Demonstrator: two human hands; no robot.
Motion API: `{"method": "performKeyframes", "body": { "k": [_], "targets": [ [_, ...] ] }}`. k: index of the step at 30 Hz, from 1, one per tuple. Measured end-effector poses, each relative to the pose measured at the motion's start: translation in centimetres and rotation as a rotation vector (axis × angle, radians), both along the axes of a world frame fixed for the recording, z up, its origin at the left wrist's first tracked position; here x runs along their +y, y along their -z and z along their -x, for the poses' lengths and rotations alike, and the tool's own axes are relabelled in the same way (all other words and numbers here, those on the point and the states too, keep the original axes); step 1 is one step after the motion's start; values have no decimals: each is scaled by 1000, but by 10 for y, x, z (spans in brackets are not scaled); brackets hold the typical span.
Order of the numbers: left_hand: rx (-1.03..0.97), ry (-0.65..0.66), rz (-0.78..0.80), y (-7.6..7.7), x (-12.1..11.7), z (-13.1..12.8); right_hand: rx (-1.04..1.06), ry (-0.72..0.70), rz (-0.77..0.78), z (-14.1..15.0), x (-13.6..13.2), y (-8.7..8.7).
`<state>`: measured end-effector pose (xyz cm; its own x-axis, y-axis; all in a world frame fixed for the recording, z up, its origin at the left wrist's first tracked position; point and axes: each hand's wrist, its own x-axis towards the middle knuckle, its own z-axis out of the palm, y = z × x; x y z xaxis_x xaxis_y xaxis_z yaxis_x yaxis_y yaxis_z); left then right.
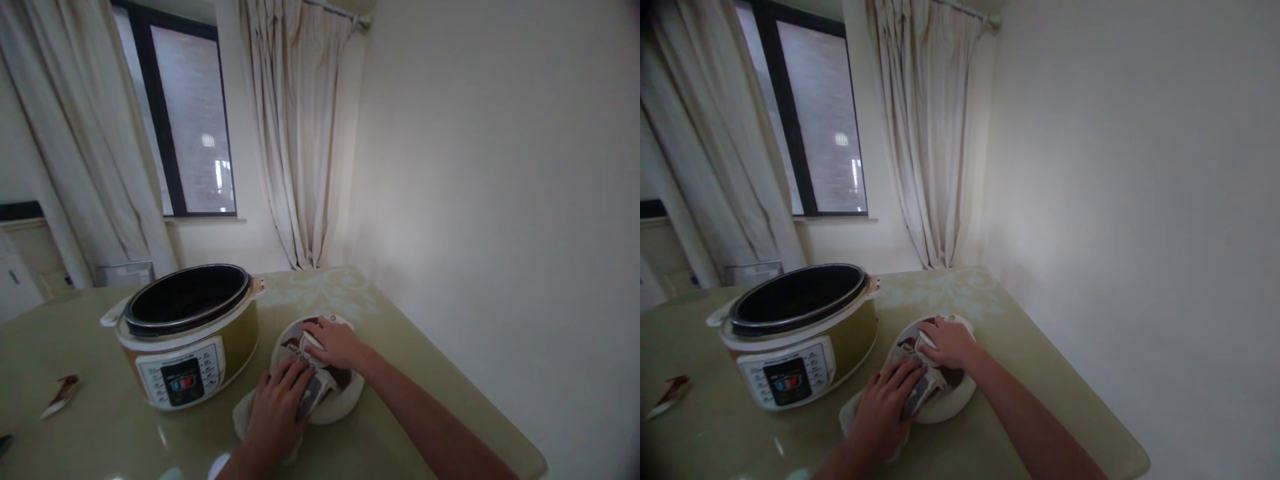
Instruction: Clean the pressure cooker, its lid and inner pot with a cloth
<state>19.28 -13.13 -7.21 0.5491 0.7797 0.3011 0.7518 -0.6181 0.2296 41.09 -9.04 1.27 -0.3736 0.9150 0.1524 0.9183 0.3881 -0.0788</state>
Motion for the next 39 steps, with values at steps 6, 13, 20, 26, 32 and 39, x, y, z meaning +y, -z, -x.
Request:
{"method": "performKeyframes", "body": {
  "k": [6, 13, 20, 26, 32, 39],
  "targets": [
    [-20, -204, 51, -29, 29, 0, -75, 307, -71, 36, 12, 8],
    [-6, -108, 15, -6, 3, -12, -22, 476, 33, 57, 34, -4],
    [-24, 119, 39, 10, -4, -35, -163, -33, -29, 12, 41, -17],
    [-34, 164, 3, -9, -9, -87, -42, -168, -74, 15, 53, 13],
    [-32, 118, -88, -13, -13, -108, -15, -207, -52, 13, 63, 21],
    [-54, -11, -41, -9, 8, -28, 107, -212, -64, 10, 62, 29]
  ]
}}
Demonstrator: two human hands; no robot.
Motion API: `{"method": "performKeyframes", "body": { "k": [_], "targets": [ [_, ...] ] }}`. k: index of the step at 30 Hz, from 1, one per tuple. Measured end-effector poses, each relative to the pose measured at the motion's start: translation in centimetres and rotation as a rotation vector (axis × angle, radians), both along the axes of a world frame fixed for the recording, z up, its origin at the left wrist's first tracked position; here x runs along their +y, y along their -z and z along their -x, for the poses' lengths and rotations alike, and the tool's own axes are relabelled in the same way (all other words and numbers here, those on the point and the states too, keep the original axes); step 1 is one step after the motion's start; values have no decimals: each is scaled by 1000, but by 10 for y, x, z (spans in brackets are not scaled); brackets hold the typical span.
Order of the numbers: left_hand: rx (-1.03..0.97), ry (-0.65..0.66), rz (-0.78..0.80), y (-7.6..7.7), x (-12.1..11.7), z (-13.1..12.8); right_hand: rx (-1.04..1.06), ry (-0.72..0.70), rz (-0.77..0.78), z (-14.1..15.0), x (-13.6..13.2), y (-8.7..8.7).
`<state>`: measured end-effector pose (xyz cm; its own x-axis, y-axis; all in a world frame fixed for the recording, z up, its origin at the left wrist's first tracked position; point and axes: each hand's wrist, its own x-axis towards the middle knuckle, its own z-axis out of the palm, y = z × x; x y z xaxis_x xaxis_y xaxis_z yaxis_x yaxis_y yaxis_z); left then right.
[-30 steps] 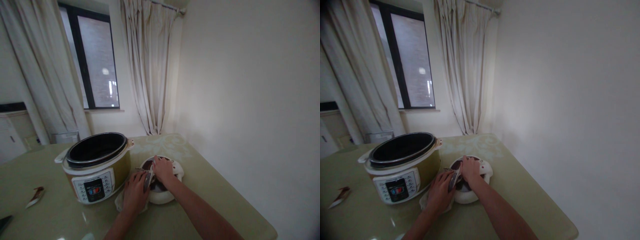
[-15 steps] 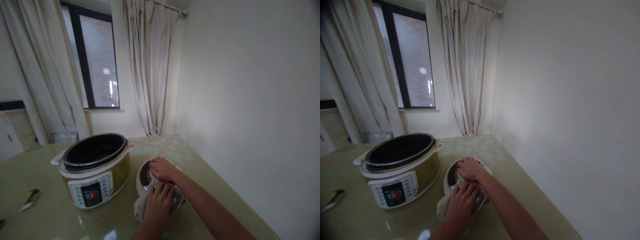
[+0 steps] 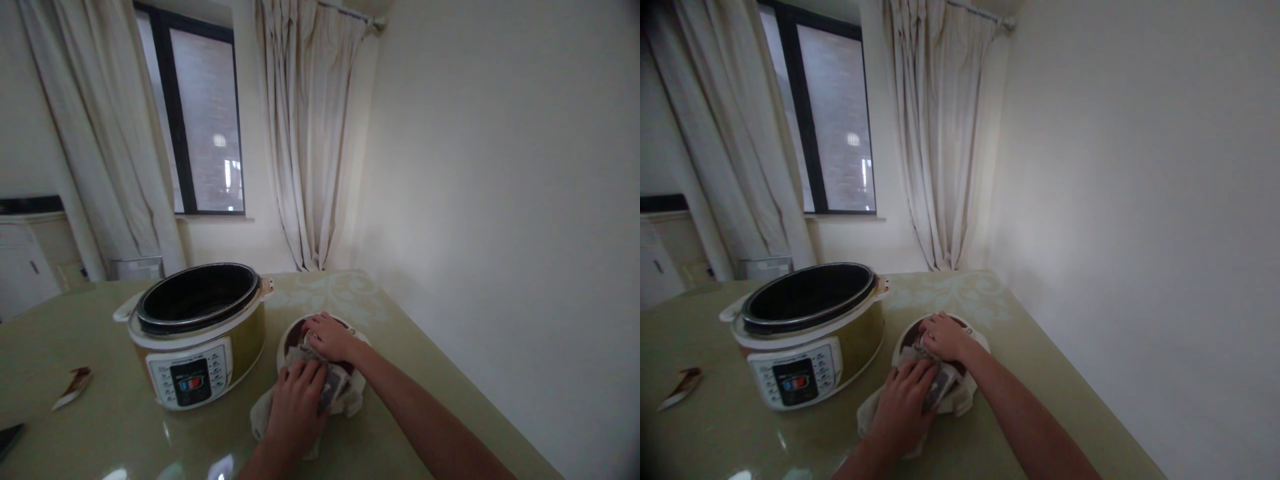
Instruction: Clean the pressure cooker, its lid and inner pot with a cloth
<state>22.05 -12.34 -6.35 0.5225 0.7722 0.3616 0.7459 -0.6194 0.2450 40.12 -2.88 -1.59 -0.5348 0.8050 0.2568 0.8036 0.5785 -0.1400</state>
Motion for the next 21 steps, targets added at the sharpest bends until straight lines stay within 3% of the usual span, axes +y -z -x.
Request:
{"method": "performKeyframes", "body": {
  "k": [3, 5, 8, 13, 16, 18, 21],
  "targets": [
    [-11, -115, 44, -4, 8, 29, 45, -9, 8, 0, 2, 3],
    [-10, -122, 44, -6, 9, 32, 66, -11, 11, -1, 3, 5],
    [20, -38, 19, -6, 2, 10, 87, -33, 18, -2, 4, 5],
    [92, 212, 51, -9, -18, -58, 96, -62, 74, -4, 8, 5],
    [106, 302, 14, -8, -24, -85, 137, -35, 104, -4, 12, 7],
    [88, 310, -14, -4, -24, -88, 169, -35, 112, -5, 15, 10],
    [72, 274, -4, 8, -20, -70, 209, -38, 117, -6, 17, 13]
  ]
}}
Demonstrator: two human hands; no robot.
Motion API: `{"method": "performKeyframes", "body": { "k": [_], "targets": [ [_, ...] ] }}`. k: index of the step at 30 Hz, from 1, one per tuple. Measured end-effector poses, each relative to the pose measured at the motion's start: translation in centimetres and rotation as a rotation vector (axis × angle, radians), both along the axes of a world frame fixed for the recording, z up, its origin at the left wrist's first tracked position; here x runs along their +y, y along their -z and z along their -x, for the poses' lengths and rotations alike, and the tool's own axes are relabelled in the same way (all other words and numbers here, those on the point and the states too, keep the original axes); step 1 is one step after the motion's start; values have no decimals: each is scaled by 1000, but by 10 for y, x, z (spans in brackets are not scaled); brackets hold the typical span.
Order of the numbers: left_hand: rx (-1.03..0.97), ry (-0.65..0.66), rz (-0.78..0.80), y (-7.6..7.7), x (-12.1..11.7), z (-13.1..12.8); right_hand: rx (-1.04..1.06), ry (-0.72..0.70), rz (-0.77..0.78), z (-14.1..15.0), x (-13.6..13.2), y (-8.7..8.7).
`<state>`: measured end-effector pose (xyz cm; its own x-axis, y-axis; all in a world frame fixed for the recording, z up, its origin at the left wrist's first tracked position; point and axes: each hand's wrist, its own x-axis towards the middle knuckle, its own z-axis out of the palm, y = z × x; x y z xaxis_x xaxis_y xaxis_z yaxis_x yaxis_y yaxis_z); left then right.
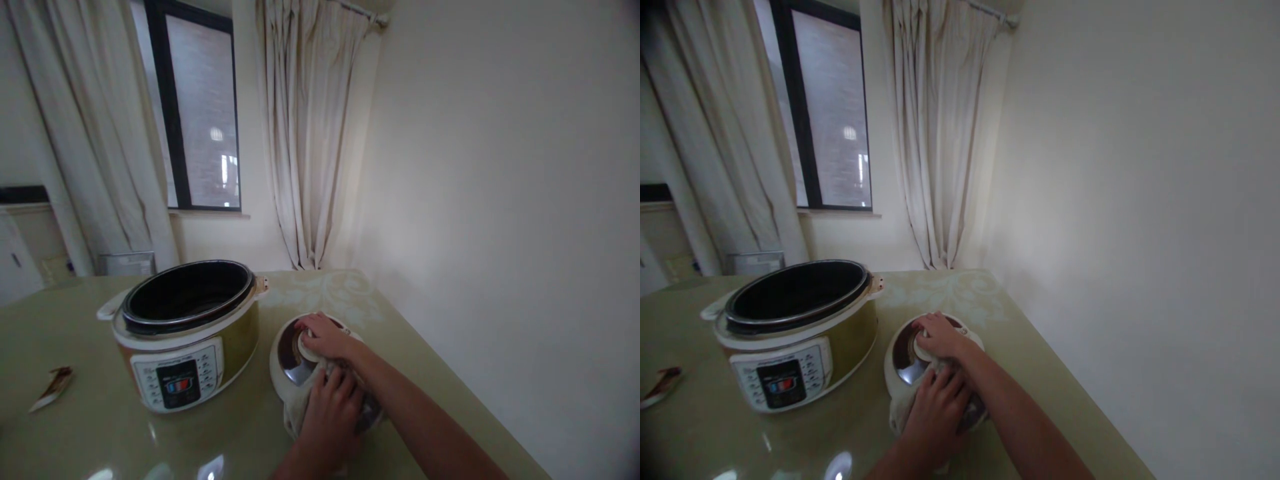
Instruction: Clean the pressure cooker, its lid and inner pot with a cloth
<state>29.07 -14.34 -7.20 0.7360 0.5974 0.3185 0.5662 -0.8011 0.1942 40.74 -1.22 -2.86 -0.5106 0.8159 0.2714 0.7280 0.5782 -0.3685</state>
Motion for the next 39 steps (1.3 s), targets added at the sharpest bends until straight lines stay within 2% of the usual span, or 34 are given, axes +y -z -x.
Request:
{"method": "performKeyframes", "body": {
  "k": [2, 4, 7, 10, 12, 14, 18, 20, 23, 26, 29, 31, 35, 37, 39],
  "targets": [
    [-10, -53, 9, 7, 6, 24, 24, -7, -6, -1, -1, 0],
    [-37, -182, 12, 8, 14, 53, 29, -14, -16, -1, -3, 0],
    [-69, -367, 44, -2, 28, 88, -18, 6, -19, 0, -3, -1],
    [-69, -416, 57, -18, 37, 100, -68, 21, -14, 2, 1, 0],
    [-52, -419, 40, -23, 37, 95, -75, 15, -11, 3, 3, 0],
    [-43, -366, 24, -24, 30, 83, -74, 9, -10, 3, 4, -1],
    [-19, -88, 53, -18, 8, 40, -75, 6, -11, 4, 2, -3],
    [7, -10, 64, -17, 0, 13, -78, 12, -11, 4, 1, -4],
    [22, 19, 55, -17, -4, -18, -85, 15, -9, 4, 1, -5],
    [-9, 32, 36, -11, -1, -22, -87, 21, -8, 3, 1, -6],
    [-61, 6, 31, -1, 5, 7, -80, 22, -11, 2, 1, -5],
    [-80, -85, 31, 2, 11, 37, -71, 19, -12, 1, 2, -3],
    [-87, -369, 30, -10, 29, 92, -53, 11, -9, 0, 4, 2],
    [-78, -413, 37, -18, 35, 105, -42, 6, -8, -1, 5, 4],
    [-66, -410, 38, -21, 34, 106, -30, 6, -9, -1, 5, 5]
  ]
}}
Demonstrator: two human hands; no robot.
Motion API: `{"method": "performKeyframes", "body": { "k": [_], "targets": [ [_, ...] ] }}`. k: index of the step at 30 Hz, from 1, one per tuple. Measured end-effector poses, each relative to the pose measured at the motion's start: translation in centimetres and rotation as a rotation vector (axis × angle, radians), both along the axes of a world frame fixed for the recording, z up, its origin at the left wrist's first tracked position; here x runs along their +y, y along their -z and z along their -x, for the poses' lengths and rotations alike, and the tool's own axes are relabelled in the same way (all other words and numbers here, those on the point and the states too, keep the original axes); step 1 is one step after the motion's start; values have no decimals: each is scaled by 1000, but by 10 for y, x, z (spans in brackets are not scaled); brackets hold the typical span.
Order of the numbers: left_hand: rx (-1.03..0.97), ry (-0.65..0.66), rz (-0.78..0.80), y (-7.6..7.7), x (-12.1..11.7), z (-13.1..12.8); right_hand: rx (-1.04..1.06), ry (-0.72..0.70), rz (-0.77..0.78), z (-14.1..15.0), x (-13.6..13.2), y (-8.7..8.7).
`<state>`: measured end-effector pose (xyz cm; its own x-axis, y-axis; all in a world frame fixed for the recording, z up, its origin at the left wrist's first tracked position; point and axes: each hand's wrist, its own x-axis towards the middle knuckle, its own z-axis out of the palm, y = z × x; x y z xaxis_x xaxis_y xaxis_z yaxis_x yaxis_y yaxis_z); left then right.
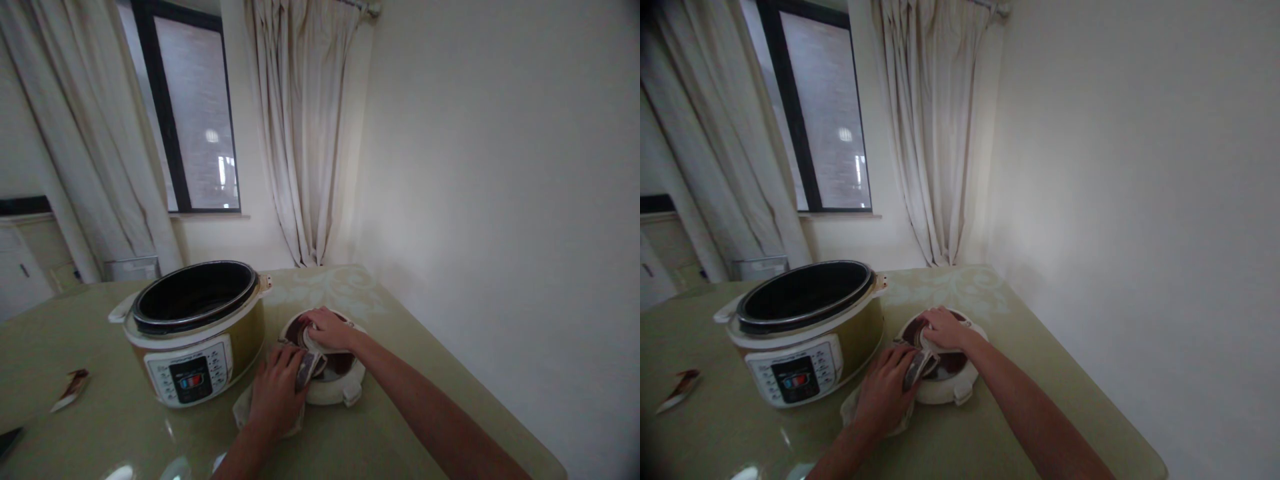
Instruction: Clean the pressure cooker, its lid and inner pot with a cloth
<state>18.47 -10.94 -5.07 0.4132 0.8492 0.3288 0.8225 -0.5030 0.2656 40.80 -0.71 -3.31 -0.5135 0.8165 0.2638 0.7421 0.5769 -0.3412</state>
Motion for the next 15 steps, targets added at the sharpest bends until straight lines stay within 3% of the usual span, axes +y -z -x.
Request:
{"method": "performKeyframes", "body": {
  "k": [3, 8, 12, 15],
  "targets": [
    [5, 83, -11, 8, -15, -19, 19, 6, -9, 1, -2, -1],
    [58, 436, -50, 24, -43, -78, 56, 24, -12, 3, -6, -5],
    [55, 435, -53, 21, -43, -104, 71, 67, -4, 4, -7, -6],
    [21, 393, -31, 23, -38, -92, 96, 103, -7, 6, -13, -4]
  ]
}}
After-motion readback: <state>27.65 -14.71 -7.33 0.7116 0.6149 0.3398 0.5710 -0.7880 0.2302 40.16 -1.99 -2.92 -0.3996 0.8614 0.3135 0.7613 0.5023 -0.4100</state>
